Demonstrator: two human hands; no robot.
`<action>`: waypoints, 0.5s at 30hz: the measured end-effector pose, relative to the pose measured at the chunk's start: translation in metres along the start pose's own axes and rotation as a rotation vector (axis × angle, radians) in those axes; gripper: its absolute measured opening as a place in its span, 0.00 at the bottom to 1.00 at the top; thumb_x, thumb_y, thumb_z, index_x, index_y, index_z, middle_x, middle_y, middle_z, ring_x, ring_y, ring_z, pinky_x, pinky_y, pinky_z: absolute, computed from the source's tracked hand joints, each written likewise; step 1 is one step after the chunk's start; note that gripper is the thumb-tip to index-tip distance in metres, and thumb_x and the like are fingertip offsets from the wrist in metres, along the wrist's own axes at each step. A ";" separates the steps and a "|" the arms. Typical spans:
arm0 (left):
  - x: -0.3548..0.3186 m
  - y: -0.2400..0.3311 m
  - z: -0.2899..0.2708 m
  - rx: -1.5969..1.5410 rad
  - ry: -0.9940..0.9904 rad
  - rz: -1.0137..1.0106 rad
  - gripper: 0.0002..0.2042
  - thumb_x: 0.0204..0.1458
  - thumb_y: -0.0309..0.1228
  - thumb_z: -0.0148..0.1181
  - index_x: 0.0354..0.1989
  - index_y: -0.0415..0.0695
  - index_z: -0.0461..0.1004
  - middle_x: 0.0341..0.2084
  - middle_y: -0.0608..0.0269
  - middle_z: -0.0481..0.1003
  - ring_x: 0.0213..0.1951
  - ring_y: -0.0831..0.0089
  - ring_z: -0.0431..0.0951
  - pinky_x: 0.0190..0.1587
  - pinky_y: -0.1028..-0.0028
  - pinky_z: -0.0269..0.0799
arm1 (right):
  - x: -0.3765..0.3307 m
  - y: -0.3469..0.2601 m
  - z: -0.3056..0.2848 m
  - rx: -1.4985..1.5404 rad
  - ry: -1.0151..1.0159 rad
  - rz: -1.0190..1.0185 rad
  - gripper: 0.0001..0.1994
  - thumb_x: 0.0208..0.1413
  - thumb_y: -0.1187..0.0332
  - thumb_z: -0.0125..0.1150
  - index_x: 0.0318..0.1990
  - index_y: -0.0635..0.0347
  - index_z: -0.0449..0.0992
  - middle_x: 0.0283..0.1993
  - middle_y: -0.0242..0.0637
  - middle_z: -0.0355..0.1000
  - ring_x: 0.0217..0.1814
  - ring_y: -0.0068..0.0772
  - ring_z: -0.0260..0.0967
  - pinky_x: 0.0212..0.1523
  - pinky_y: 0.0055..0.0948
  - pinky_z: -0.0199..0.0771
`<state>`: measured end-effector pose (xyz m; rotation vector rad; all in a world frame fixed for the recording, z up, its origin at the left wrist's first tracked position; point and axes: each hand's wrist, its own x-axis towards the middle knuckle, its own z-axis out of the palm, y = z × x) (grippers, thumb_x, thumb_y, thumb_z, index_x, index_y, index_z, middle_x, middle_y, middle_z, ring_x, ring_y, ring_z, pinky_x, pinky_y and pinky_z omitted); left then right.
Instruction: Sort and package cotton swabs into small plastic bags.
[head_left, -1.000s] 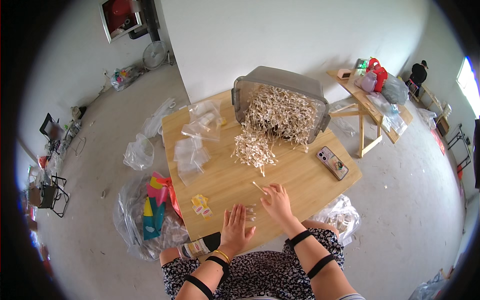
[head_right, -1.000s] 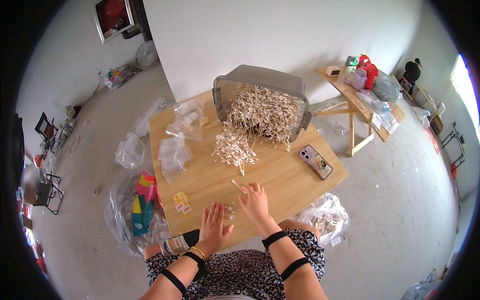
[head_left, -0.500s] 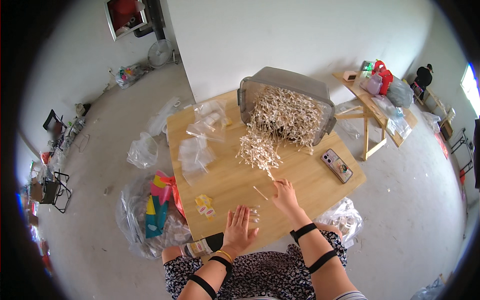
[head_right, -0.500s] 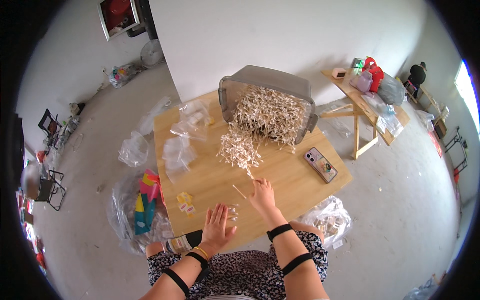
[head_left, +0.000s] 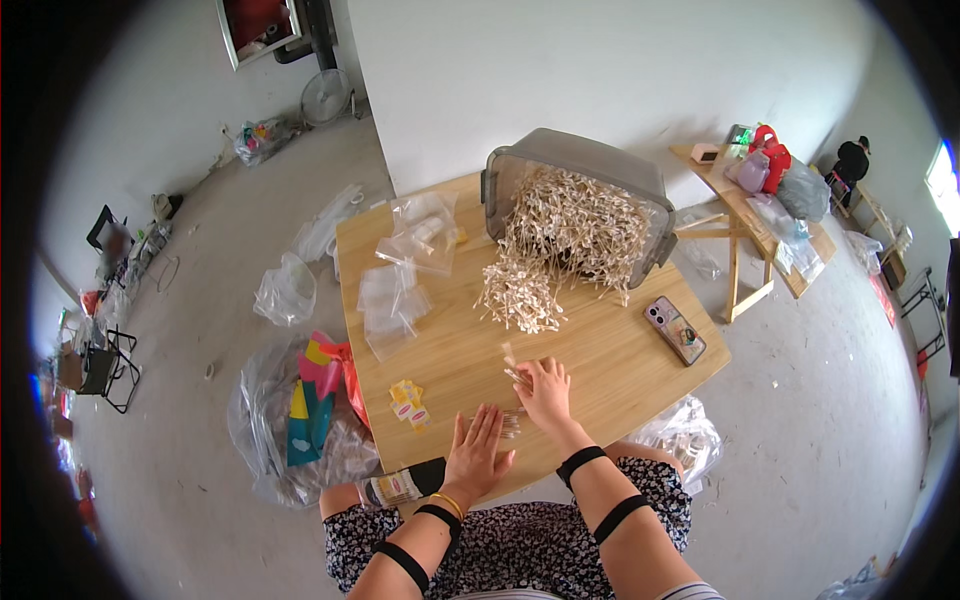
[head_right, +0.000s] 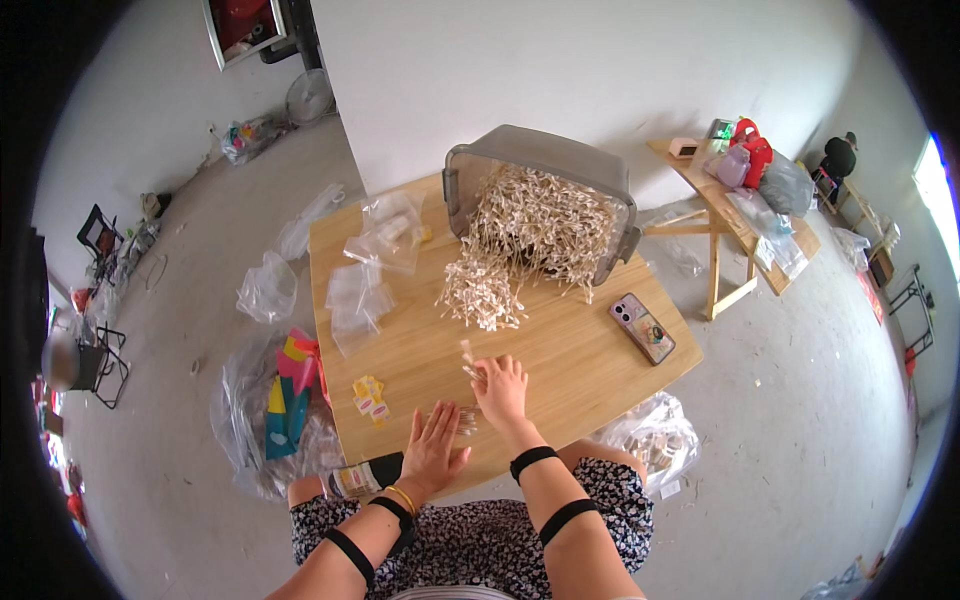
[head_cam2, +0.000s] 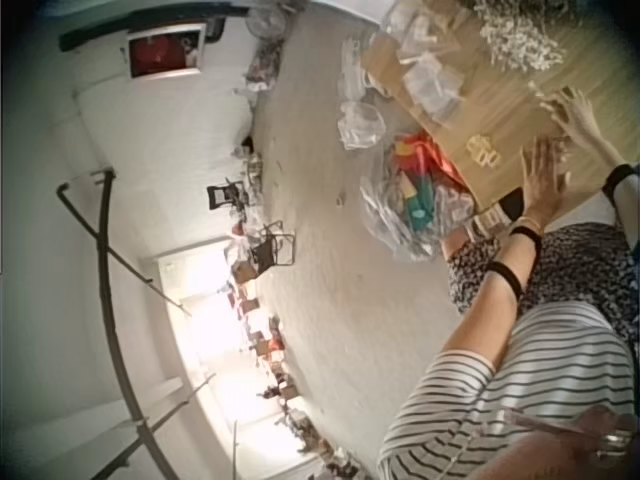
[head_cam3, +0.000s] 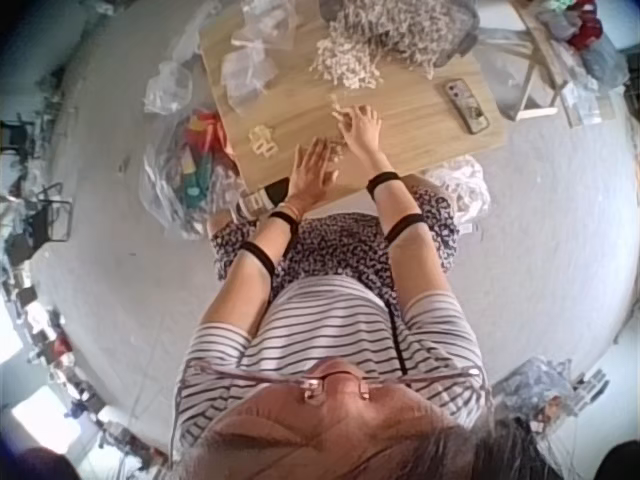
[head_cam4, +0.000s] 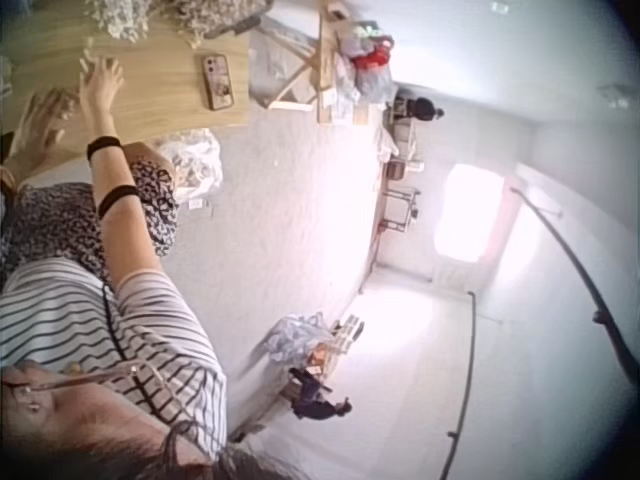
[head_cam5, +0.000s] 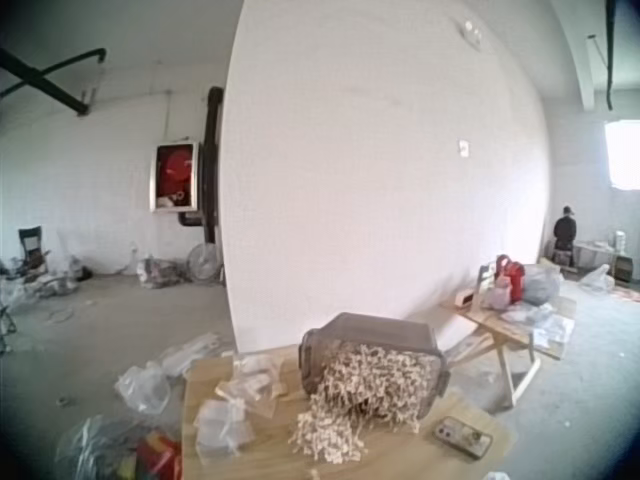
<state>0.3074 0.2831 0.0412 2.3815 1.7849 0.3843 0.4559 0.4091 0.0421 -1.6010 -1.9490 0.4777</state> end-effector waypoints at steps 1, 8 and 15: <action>0.000 -0.001 -0.001 0.002 0.002 -0.004 0.37 0.59 0.49 0.51 0.70 0.36 0.54 0.71 0.50 0.54 0.74 0.58 0.48 0.74 0.47 0.38 | 0.001 -0.003 0.005 0.019 -0.054 -0.018 0.11 0.50 0.66 0.66 0.42 0.48 0.78 0.46 0.37 0.71 0.55 0.45 0.64 0.54 0.44 0.63; 0.000 0.000 -0.005 -0.089 0.049 -0.044 0.40 0.56 0.47 0.55 0.70 0.32 0.52 0.71 0.42 0.53 0.74 0.51 0.47 0.73 0.46 0.37 | -0.015 -0.012 0.009 0.042 -0.242 -0.199 0.08 0.50 0.70 0.64 0.39 0.48 0.81 0.41 0.36 0.73 0.51 0.45 0.67 0.52 0.43 0.65; -0.003 -0.004 0.000 -0.055 0.065 -0.043 0.43 0.56 0.49 0.57 0.70 0.29 0.49 0.72 0.38 0.47 0.74 0.46 0.42 0.74 0.46 0.35 | -0.019 0.003 -0.004 0.373 0.095 -0.062 0.08 0.56 0.75 0.57 0.43 0.56 0.78 0.46 0.42 0.73 0.53 0.50 0.67 0.54 0.44 0.68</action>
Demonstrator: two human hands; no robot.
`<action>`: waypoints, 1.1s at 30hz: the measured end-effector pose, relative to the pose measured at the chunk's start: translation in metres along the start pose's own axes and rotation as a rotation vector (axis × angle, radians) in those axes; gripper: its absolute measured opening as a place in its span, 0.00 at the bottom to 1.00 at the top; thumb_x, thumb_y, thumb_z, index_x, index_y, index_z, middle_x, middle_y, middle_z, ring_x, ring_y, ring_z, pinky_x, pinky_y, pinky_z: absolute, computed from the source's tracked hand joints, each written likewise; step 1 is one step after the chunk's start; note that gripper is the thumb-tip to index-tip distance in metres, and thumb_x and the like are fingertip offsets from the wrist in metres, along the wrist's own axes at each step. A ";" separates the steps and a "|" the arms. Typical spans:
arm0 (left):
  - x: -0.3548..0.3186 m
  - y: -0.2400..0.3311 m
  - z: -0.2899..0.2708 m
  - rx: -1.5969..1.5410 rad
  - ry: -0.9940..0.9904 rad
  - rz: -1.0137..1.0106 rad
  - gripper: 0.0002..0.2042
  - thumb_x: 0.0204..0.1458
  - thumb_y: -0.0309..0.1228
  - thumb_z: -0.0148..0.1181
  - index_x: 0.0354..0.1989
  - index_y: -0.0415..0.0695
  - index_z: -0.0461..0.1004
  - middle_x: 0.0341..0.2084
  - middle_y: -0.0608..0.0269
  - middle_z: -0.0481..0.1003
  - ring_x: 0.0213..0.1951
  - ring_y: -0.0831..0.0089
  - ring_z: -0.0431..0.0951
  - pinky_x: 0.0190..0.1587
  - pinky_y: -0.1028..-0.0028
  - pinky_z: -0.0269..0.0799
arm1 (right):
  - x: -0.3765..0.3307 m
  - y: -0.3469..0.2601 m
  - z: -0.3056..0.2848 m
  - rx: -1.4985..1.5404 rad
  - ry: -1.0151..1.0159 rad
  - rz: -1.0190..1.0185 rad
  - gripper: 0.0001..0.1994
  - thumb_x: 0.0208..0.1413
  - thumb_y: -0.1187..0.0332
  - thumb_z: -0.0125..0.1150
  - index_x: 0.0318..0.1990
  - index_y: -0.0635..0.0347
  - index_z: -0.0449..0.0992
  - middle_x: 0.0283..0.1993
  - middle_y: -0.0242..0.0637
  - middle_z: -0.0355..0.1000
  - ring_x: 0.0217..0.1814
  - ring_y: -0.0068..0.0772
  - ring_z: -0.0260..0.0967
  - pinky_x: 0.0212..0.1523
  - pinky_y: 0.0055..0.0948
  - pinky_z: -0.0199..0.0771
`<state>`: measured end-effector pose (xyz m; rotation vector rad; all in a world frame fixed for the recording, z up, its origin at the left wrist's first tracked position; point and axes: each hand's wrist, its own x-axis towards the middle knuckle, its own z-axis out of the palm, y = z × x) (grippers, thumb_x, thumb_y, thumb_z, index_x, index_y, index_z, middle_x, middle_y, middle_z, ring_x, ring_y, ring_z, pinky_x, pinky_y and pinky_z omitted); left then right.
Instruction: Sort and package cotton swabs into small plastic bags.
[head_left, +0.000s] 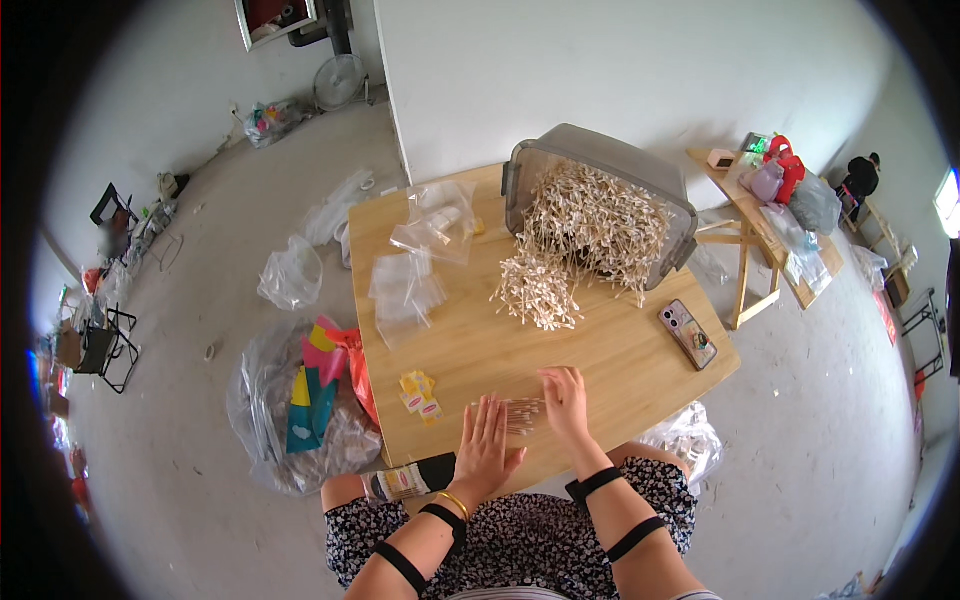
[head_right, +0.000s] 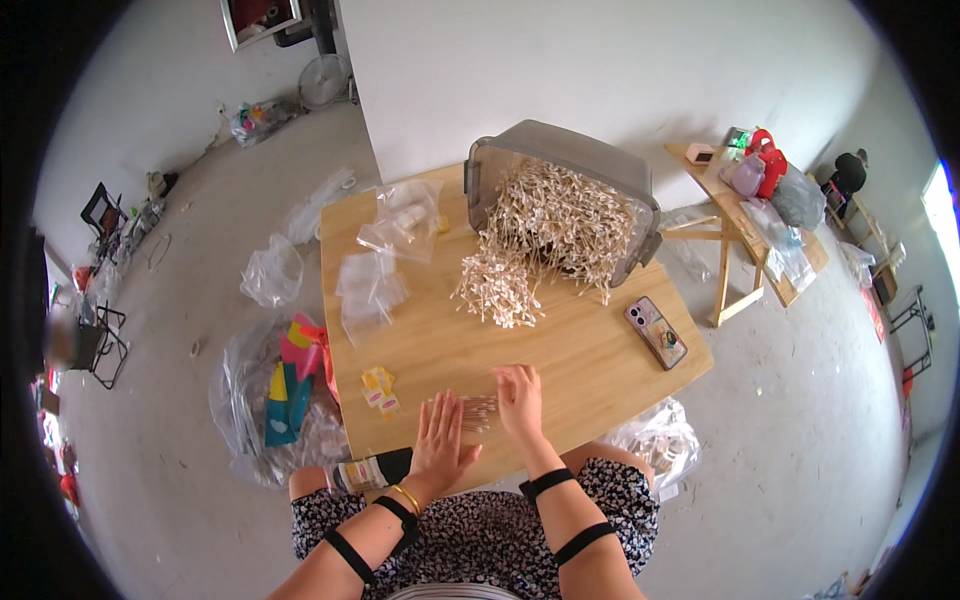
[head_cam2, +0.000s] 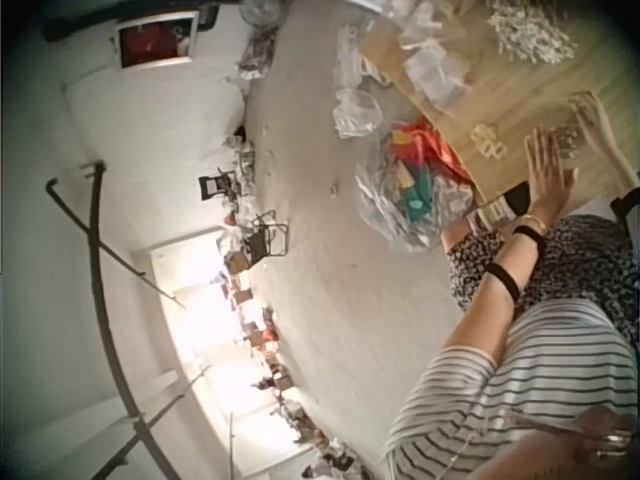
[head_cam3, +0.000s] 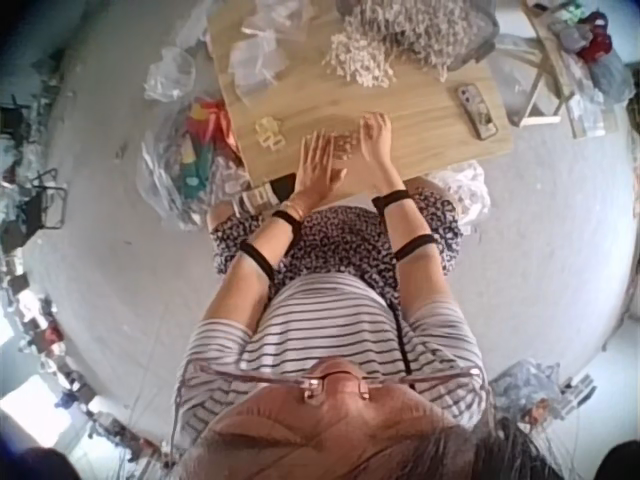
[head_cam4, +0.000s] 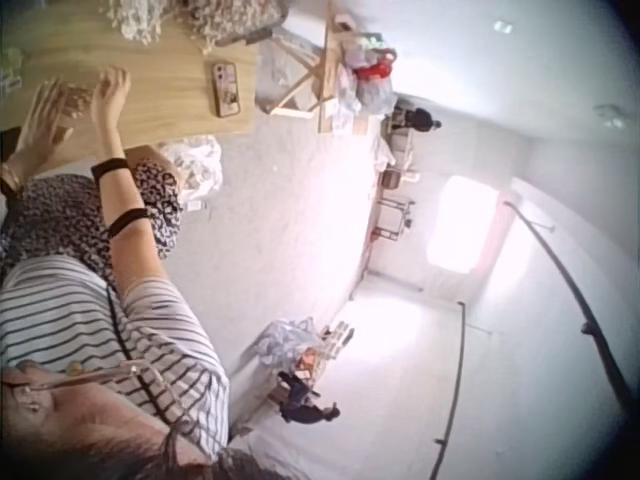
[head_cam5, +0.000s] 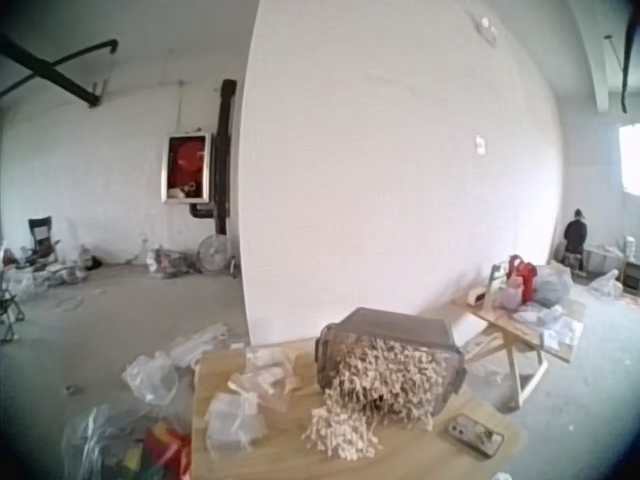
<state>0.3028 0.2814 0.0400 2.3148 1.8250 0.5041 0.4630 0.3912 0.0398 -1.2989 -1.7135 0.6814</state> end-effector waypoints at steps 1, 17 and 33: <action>0.000 0.001 -0.002 -0.013 0.019 -0.006 0.44 0.55 0.50 0.57 0.71 0.29 0.49 0.72 0.38 0.46 0.75 0.45 0.41 0.74 0.46 0.34 | -0.005 -0.001 -0.003 0.016 0.102 -0.032 0.09 0.57 0.76 0.56 0.44 0.58 0.77 0.47 0.44 0.72 0.53 0.51 0.66 0.55 0.44 0.68; 0.012 -0.009 0.006 0.099 -0.055 -0.012 0.46 0.56 0.53 0.55 0.72 0.30 0.46 0.72 0.40 0.48 0.75 0.49 0.42 0.74 0.50 0.34 | -0.024 -0.017 -0.001 -0.094 0.084 -0.007 0.13 0.61 0.74 0.51 0.52 0.61 0.73 0.57 0.49 0.67 0.65 0.52 0.61 0.66 0.45 0.62; 0.013 -0.015 0.000 0.223 -0.129 0.001 0.48 0.57 0.60 0.51 0.73 0.34 0.44 0.74 0.46 0.44 0.76 0.56 0.42 0.75 0.52 0.33 | -0.044 -0.018 -0.011 -0.434 0.062 -0.012 0.15 0.61 0.67 0.52 0.54 0.61 0.72 0.58 0.44 0.67 0.69 0.46 0.58 0.74 0.48 0.51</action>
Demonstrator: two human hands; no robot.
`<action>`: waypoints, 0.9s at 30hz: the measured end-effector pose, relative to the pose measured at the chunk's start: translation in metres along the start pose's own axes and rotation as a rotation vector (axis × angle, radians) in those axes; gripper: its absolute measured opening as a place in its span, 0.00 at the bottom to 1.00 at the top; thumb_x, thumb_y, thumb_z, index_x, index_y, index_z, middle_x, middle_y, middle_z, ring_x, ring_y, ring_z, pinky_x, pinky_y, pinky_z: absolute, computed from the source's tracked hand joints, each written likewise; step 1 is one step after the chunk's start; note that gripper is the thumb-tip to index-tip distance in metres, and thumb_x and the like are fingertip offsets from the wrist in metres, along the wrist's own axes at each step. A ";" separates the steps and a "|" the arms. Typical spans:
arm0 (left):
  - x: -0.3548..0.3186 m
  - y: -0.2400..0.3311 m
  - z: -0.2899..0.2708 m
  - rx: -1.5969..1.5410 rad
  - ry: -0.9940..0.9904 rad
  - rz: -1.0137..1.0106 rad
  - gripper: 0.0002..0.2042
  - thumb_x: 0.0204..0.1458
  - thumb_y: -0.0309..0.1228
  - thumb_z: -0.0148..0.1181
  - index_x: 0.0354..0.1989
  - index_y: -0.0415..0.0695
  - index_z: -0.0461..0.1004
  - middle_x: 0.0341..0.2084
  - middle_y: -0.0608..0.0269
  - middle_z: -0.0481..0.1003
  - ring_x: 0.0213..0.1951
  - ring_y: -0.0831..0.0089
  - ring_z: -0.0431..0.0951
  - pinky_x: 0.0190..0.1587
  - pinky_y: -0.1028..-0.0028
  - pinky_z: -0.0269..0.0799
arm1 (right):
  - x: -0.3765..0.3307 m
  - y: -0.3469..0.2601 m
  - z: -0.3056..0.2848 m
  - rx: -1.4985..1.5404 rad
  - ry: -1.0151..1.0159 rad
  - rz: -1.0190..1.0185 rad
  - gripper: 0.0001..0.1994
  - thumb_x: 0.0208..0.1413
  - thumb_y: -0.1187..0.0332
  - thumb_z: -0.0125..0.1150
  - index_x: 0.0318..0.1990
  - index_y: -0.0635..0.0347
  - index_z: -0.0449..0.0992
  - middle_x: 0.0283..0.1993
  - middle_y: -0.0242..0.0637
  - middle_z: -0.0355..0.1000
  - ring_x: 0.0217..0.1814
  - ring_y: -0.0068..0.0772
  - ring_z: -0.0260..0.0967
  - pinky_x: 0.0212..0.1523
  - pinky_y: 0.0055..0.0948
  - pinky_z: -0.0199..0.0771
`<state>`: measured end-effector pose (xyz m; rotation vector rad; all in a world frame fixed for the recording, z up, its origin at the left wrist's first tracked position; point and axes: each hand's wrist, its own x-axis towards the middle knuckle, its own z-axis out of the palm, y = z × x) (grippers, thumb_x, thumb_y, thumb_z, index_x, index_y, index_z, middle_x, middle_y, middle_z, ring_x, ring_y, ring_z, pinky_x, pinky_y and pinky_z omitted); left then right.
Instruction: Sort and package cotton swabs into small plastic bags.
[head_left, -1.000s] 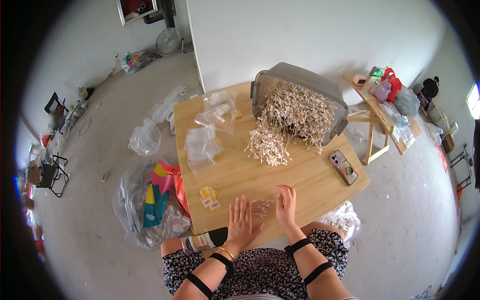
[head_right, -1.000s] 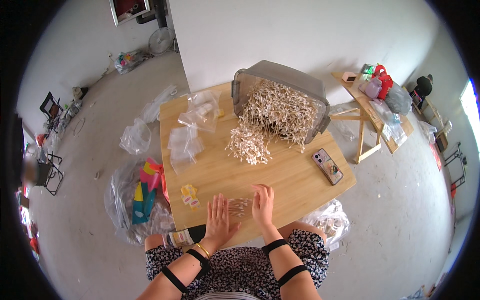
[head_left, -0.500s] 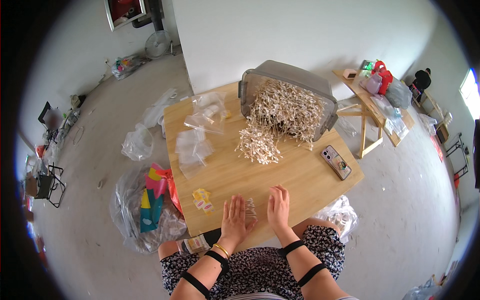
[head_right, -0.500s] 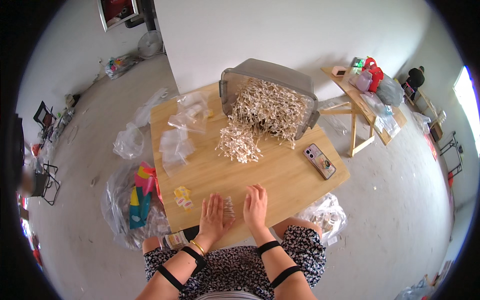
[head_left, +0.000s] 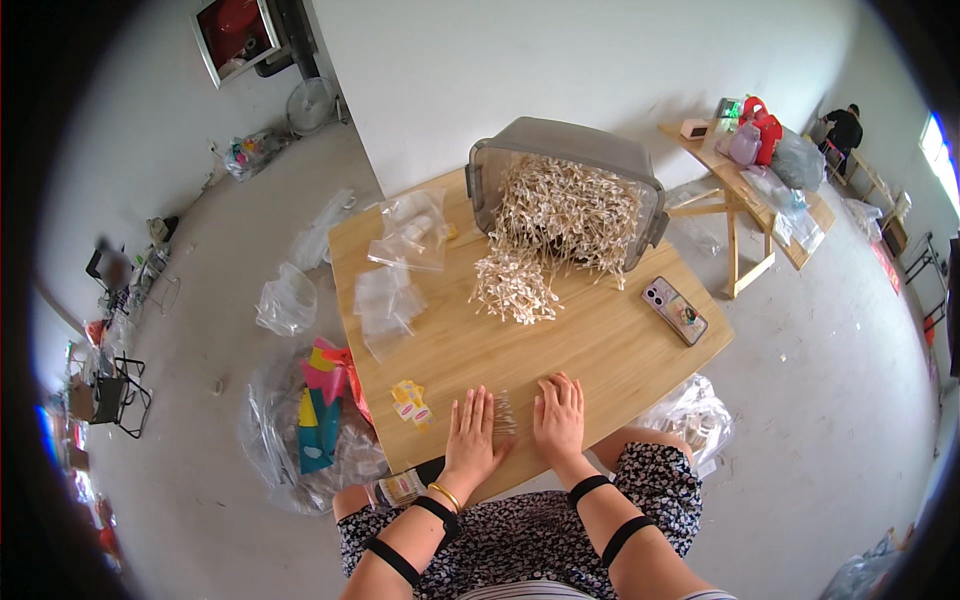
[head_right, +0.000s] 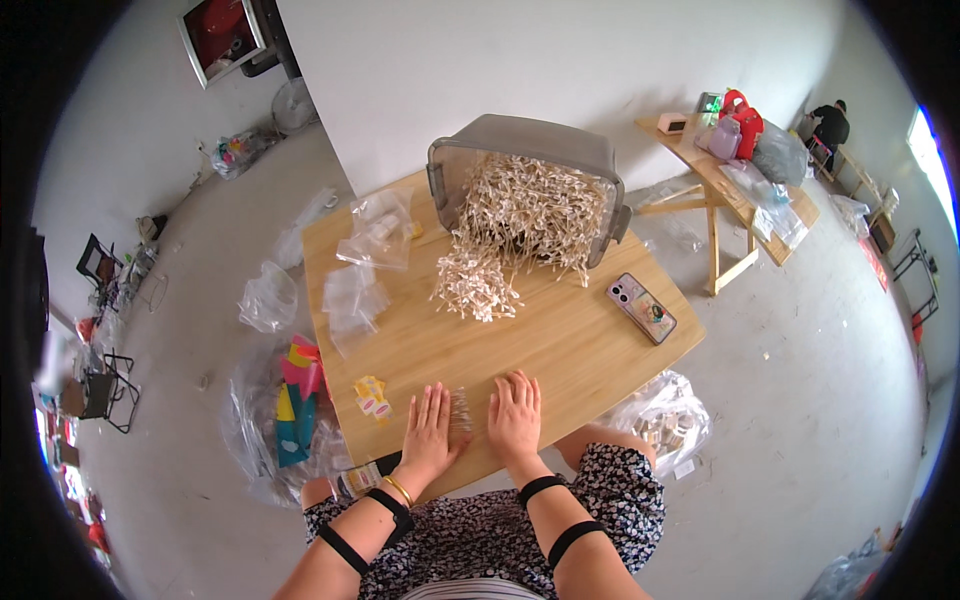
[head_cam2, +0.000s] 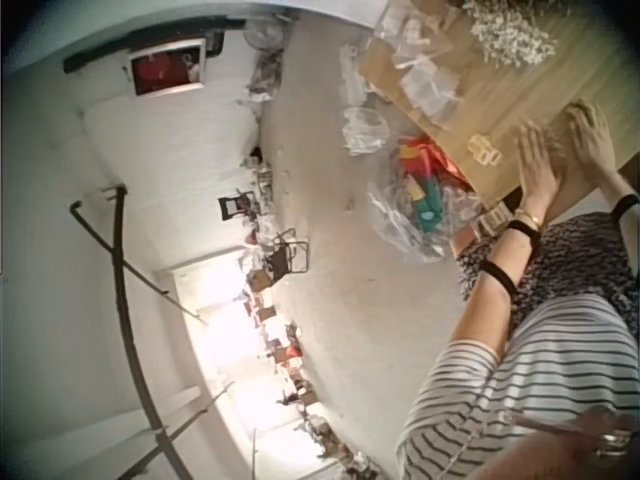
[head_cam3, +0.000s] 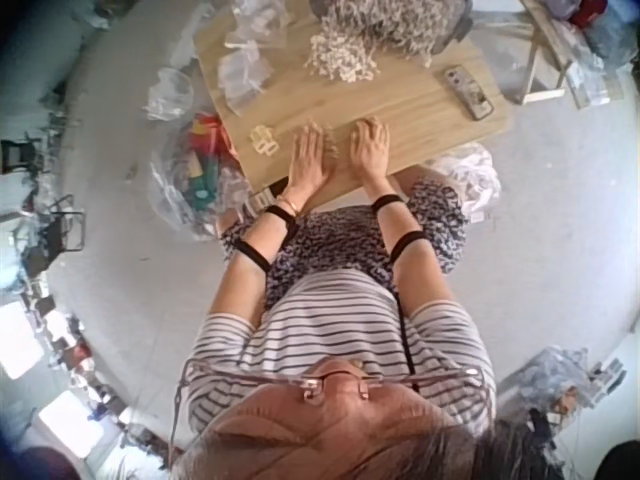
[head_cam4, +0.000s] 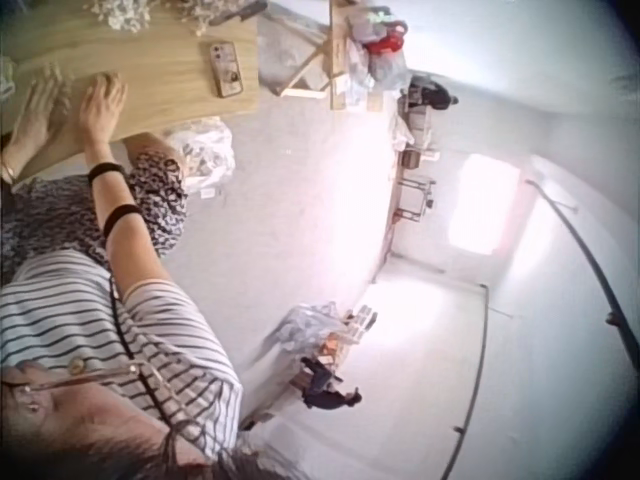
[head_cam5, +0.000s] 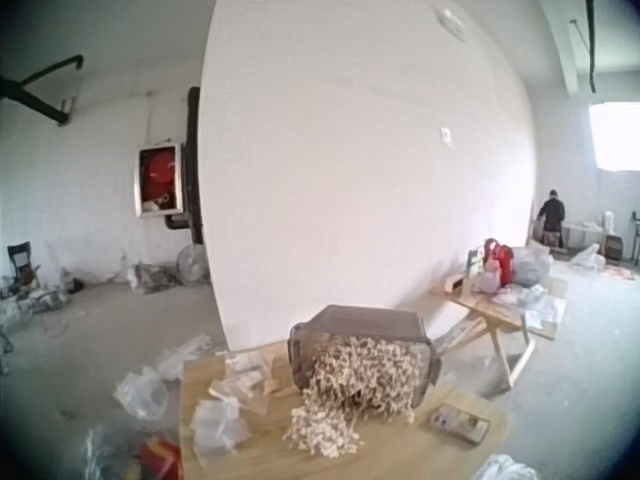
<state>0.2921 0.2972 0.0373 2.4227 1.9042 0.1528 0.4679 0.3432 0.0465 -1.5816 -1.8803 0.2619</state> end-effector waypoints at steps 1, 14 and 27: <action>-0.003 0.006 -0.005 0.023 -0.019 0.008 0.47 0.57 0.59 0.51 0.73 0.34 0.44 0.74 0.45 0.44 0.76 0.56 0.41 0.75 0.51 0.32 | 0.000 0.003 -0.001 -0.007 -0.002 0.001 0.15 0.61 0.67 0.52 0.54 0.62 0.71 0.58 0.44 0.67 0.69 0.46 0.58 0.74 0.47 0.50; -0.001 0.011 0.004 0.089 -0.027 0.008 0.50 0.56 0.62 0.50 0.72 0.29 0.45 0.74 0.41 0.43 0.76 0.52 0.39 0.75 0.50 0.29 | -0.001 0.006 0.003 -0.012 -0.010 0.013 0.17 0.60 0.66 0.52 0.55 0.62 0.71 0.59 0.44 0.66 0.70 0.44 0.57 0.75 0.47 0.49; 0.049 -0.009 -0.005 0.090 -0.016 0.018 0.50 0.57 0.62 0.48 0.74 0.33 0.41 0.75 0.46 0.42 0.76 0.57 0.39 0.75 0.49 0.27 | 0.001 0.008 0.000 0.030 0.008 0.022 0.17 0.61 0.66 0.52 0.55 0.62 0.72 0.59 0.44 0.67 0.70 0.43 0.57 0.75 0.47 0.48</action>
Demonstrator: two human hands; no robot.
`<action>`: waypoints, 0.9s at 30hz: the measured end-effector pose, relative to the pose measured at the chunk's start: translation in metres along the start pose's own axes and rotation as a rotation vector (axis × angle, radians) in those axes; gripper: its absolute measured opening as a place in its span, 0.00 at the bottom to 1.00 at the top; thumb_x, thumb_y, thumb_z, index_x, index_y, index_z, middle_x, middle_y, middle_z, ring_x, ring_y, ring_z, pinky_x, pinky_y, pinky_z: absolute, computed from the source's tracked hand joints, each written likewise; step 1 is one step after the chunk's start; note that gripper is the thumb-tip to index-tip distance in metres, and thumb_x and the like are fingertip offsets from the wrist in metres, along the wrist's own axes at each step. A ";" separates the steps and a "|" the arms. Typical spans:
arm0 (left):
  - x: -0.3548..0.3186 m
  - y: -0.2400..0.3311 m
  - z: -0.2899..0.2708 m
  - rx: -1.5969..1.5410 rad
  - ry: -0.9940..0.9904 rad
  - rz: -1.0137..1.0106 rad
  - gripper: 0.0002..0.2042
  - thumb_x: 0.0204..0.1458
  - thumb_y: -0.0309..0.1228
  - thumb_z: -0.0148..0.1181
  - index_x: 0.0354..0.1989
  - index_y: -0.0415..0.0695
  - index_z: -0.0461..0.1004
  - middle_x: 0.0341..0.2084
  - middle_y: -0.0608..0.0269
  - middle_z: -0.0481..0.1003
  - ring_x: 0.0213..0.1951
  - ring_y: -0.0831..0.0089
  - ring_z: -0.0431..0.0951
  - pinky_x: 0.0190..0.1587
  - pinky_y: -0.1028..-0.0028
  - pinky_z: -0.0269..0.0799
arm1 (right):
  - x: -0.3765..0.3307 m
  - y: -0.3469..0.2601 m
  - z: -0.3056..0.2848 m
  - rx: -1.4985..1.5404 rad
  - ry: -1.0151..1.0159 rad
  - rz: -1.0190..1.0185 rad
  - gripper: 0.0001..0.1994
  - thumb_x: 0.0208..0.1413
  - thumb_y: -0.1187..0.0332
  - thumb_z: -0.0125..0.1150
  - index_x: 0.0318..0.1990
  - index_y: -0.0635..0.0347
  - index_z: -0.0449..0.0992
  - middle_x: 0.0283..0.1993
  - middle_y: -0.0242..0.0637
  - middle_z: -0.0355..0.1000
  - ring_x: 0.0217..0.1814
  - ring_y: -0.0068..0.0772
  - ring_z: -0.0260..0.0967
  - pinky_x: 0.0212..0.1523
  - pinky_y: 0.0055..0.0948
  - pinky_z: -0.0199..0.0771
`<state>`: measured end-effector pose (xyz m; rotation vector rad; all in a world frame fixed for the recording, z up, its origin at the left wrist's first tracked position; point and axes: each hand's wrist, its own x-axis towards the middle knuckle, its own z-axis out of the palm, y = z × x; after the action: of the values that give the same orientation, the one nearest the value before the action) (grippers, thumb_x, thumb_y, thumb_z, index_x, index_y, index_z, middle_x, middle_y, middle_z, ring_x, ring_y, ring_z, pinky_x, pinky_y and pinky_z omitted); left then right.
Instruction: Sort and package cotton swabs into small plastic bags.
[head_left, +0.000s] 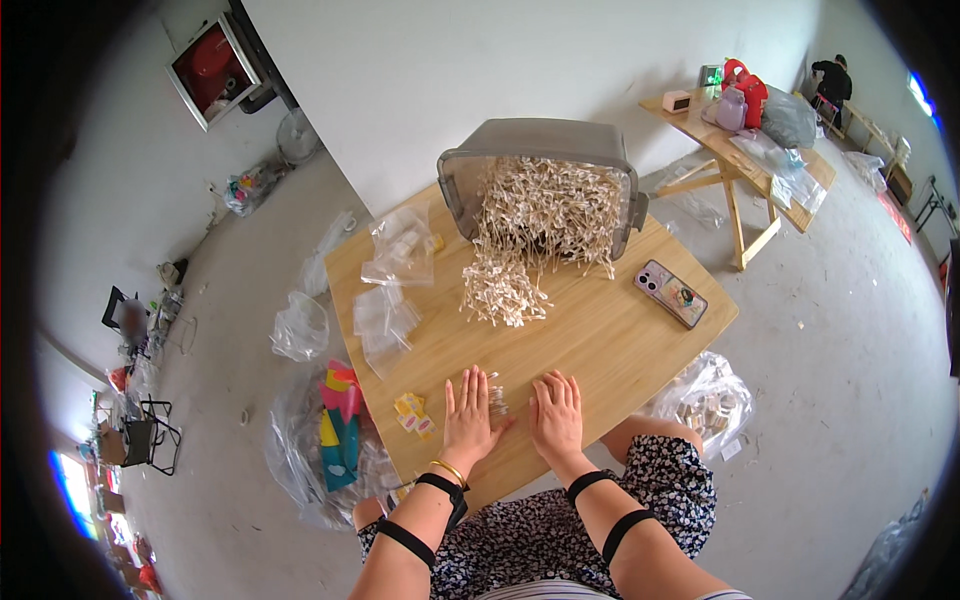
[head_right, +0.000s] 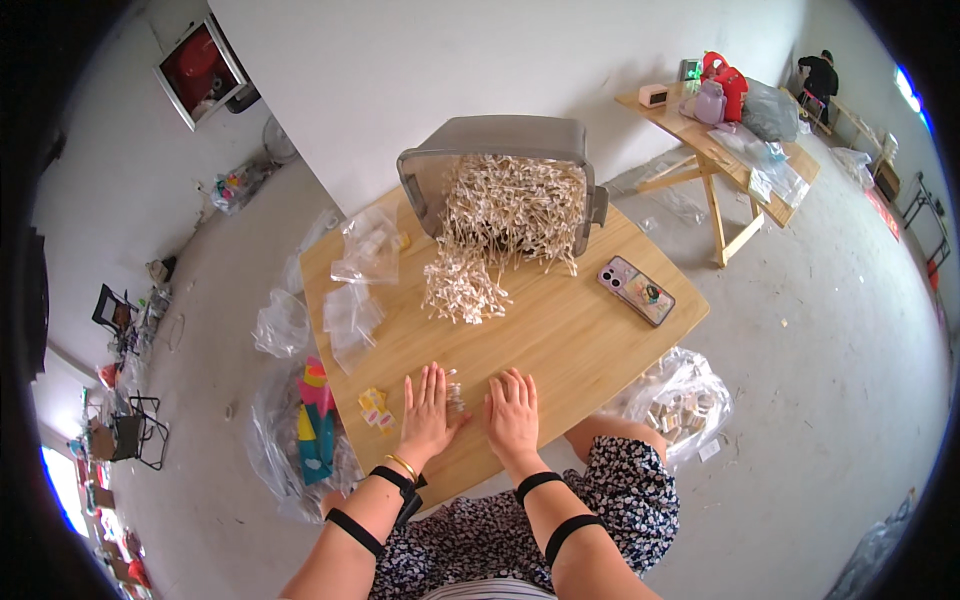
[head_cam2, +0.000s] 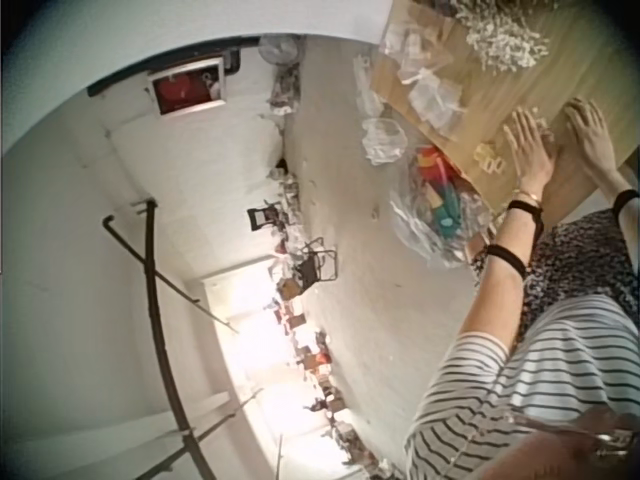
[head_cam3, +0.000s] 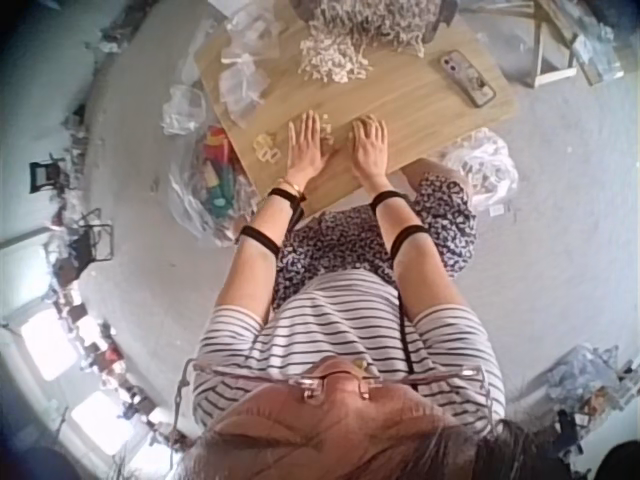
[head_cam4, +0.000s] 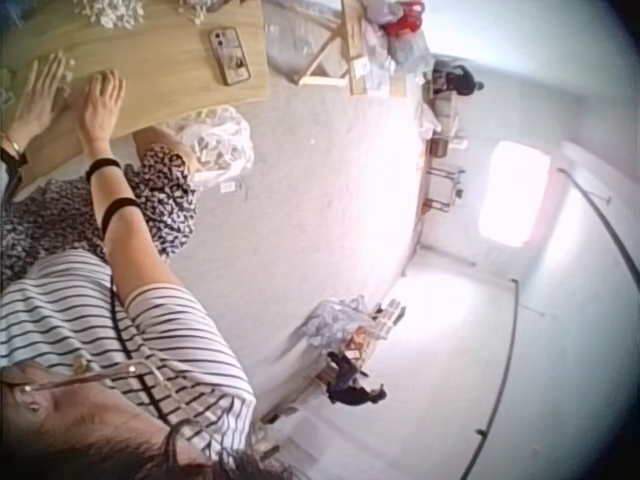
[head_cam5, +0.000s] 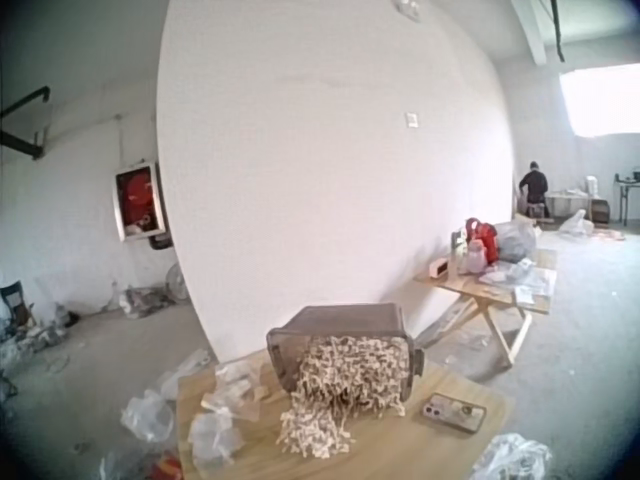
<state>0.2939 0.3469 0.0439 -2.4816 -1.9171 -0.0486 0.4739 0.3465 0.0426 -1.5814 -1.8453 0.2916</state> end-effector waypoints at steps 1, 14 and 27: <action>0.001 -0.001 0.000 0.013 0.008 0.009 0.49 0.57 0.63 0.47 0.73 0.33 0.42 0.74 0.46 0.44 0.76 0.57 0.41 0.75 0.49 0.28 | 0.000 0.000 0.000 -0.002 -0.003 0.001 0.17 0.61 0.66 0.52 0.54 0.62 0.72 0.59 0.44 0.67 0.70 0.44 0.57 0.74 0.47 0.48; -0.026 0.012 -0.014 -0.020 0.013 0.058 0.46 0.59 0.59 0.47 0.73 0.33 0.43 0.73 0.45 0.48 0.75 0.55 0.43 0.75 0.50 0.31 | -0.003 0.003 0.005 -0.042 -0.005 -0.012 0.17 0.61 0.64 0.53 0.54 0.62 0.72 0.59 0.43 0.66 0.70 0.43 0.57 0.74 0.47 0.49; -0.025 0.010 0.006 -0.045 -0.027 0.039 0.48 0.58 0.60 0.48 0.73 0.32 0.42 0.74 0.44 0.42 0.76 0.52 0.39 0.75 0.52 0.33 | -0.003 0.001 0.005 -0.041 -0.032 -0.001 0.18 0.61 0.64 0.52 0.55 0.62 0.72 0.60 0.44 0.66 0.71 0.43 0.55 0.75 0.47 0.47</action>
<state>0.2972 0.3201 0.0369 -2.5613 -1.8977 -0.0589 0.4718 0.3450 0.0375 -1.6123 -1.8873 0.2828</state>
